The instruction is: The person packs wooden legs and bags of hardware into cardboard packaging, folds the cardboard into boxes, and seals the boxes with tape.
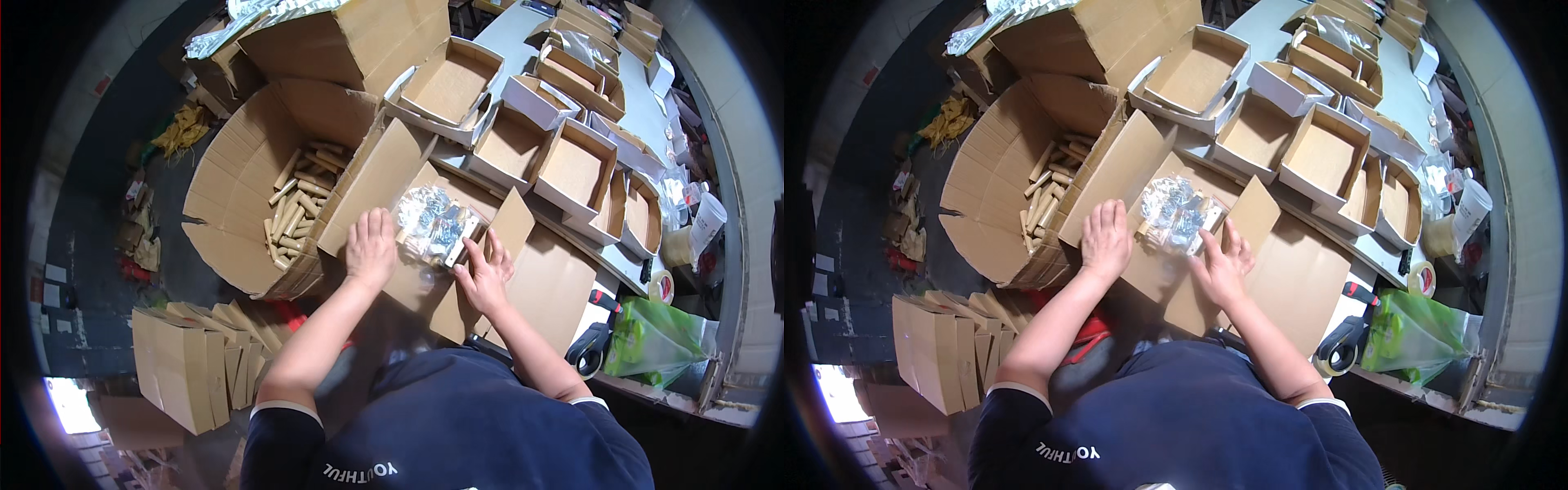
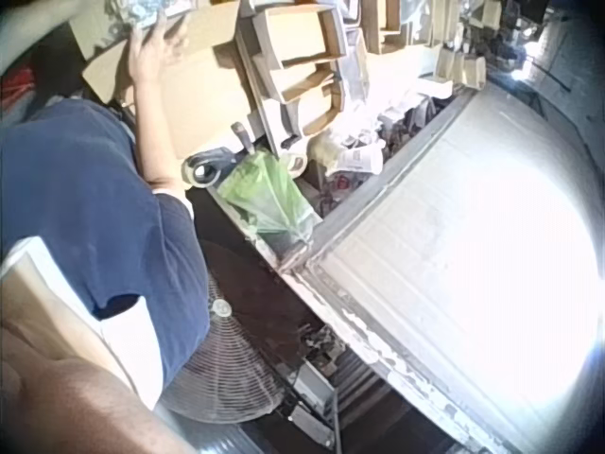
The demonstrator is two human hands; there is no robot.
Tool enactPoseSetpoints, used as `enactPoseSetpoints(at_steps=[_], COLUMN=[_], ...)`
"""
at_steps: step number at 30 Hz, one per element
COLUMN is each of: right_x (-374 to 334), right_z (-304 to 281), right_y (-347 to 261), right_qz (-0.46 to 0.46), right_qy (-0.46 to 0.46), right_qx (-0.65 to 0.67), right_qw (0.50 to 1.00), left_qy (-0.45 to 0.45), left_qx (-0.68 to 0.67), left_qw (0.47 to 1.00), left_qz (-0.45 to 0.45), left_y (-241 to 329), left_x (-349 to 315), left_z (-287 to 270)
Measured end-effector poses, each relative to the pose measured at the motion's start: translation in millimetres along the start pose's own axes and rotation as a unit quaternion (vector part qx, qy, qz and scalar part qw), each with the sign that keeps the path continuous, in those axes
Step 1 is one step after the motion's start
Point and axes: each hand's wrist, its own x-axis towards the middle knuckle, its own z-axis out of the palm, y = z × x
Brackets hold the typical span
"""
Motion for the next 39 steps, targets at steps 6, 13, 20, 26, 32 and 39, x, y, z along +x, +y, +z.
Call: enactPoseSetpoints(at_steps=[6,13,20,26,32,39], right_x=[-0.2,22.5,29.1,27.9,23.3,12.3], right_z=[15.7,16.8,12.9,26.3,23.0,12.6], right_y=[0.3,-17.3,-14.5,-7.0,-6.1,2.4], right_qz=[0.03,0.098,0.152,0.126,0.108,0.114], right_qy=[0.004,-0.156,-0.188,-0.148,-0.146,-0.131], right_qx=[0.003,-0.145,-0.2,-0.197,-0.203,-0.149], right_qw=[1.0,0.972,0.95,0.961,0.962,0.974], left_qy=[-0.101,-0.18,-0.251,-0.214,-0.219,-0.233], left_qx=[-0.198,-0.219,-0.194,-0.153,-0.171,-0.154], left_qw=[0.958,0.949,0.932,0.946,0.94,0.951], left_qz=[0.184,0.14,0.174,0.188,0.196,0.132], left_y=[32.1,58.6,50.4,56.8,57.2,75.0], left_x=[5.0,0.0,7.4,-4.9,-5.9,-16.0], left_z=[31.3,60.4,40.7,60.9,61.8,53.5])
